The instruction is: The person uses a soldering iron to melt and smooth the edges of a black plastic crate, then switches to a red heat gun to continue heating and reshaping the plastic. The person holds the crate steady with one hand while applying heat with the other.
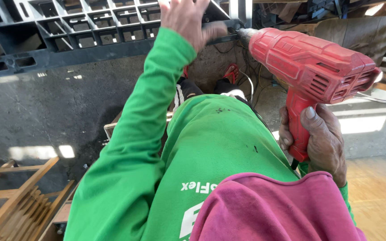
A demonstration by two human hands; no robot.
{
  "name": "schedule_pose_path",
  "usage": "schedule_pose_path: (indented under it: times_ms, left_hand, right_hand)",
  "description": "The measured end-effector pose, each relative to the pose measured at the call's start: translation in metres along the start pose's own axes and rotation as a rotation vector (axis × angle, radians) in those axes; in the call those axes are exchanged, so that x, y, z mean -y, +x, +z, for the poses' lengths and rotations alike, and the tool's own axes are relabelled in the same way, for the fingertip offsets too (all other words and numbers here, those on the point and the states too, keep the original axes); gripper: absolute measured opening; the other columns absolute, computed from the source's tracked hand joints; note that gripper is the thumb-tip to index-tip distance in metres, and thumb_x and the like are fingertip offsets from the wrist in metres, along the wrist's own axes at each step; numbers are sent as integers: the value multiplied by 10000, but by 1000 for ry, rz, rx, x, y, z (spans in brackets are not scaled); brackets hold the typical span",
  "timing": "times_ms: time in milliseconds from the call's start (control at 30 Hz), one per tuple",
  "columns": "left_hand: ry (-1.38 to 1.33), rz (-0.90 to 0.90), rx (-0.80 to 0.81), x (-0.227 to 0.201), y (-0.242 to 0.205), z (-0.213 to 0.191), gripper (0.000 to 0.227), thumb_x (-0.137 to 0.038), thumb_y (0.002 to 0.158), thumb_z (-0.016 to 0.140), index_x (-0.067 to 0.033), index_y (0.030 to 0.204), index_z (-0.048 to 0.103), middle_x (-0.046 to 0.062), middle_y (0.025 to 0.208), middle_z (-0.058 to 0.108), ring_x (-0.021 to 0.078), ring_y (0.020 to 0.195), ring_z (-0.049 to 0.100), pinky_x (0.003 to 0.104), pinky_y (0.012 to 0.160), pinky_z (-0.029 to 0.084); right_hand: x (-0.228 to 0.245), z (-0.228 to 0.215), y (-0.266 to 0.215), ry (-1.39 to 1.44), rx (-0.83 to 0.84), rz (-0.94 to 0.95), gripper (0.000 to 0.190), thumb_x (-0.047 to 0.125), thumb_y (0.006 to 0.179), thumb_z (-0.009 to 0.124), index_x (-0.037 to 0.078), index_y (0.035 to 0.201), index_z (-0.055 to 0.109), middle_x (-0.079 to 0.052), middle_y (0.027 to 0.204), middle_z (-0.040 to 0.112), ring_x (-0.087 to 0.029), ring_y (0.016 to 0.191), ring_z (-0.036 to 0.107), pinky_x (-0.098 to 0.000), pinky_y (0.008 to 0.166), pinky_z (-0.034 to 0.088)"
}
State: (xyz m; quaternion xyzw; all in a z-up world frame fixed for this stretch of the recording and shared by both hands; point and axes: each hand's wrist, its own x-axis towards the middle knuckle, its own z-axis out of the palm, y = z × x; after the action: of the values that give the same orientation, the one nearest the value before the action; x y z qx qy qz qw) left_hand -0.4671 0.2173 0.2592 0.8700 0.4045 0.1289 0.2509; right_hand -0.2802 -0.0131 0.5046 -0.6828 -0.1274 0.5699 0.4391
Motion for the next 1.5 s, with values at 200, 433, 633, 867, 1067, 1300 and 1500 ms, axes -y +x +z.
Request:
schedule_pose_path:
  times_ms: [200,433,633,867,1067,1300,1500]
  left_hand:
    - [126,-71,130,-20,-14,5,1114,-697,709,865,-189,1566,365,153,1499,468,425,1404,376,742,1135,165]
    - [106,-108,110,-20,-19,15,1000,-638,731,864,-195,1514,426,159,1360,582,405,1336,477,726,1123,218]
    - [67,-100,34,-19,-15,16,906,-596,692,873,-218,1420,487,132,1275,625,387,1235,517,763,1081,197]
    - [133,-48,-42,-17,-17,21,950,-602,670,880,-171,1418,483,155,1401,535,385,1343,429,727,1097,226]
    - [130,-84,22,-18,-19,19,971,-603,697,885,-193,1463,453,121,1447,501,368,1384,397,721,1129,210]
    - [150,20,-184,-20,-24,18,1052,-591,688,921,-187,1515,411,117,1443,500,377,1376,402,732,1137,202]
    - [191,-27,-123,-20,-37,22,1015,-538,753,916,-174,1546,399,157,1475,477,440,1432,336,738,1173,144]
  right_hand:
    - [3,-1,1,10,-6,15,653,415,1008,648,-18,1451,442,-144,1063,587,-152,658,542,-315,557,480]
    - [2,0,-2,-31,15,-1,625,383,1031,635,-18,1482,474,-144,1067,586,-154,673,542,-298,575,468]
    - [1,4,-2,-87,5,-4,574,353,1018,626,-37,1415,485,-146,1033,598,-163,663,544,-305,568,474]
    - [-21,-7,-5,-86,3,-16,455,305,1025,633,-31,1314,530,-137,1022,605,-166,666,550,-302,567,461]
    - [-69,-26,3,-232,-12,18,316,229,986,661,-27,1158,596,-121,953,633,-169,659,576,-311,568,462]
    - [-85,-16,3,-689,128,-112,366,208,930,731,68,1257,645,-51,1012,695,-117,867,595,-287,778,513]
    - [-63,1,-4,-647,206,-180,613,171,912,718,125,1482,498,-67,1236,696,-131,1081,624,-310,936,515]
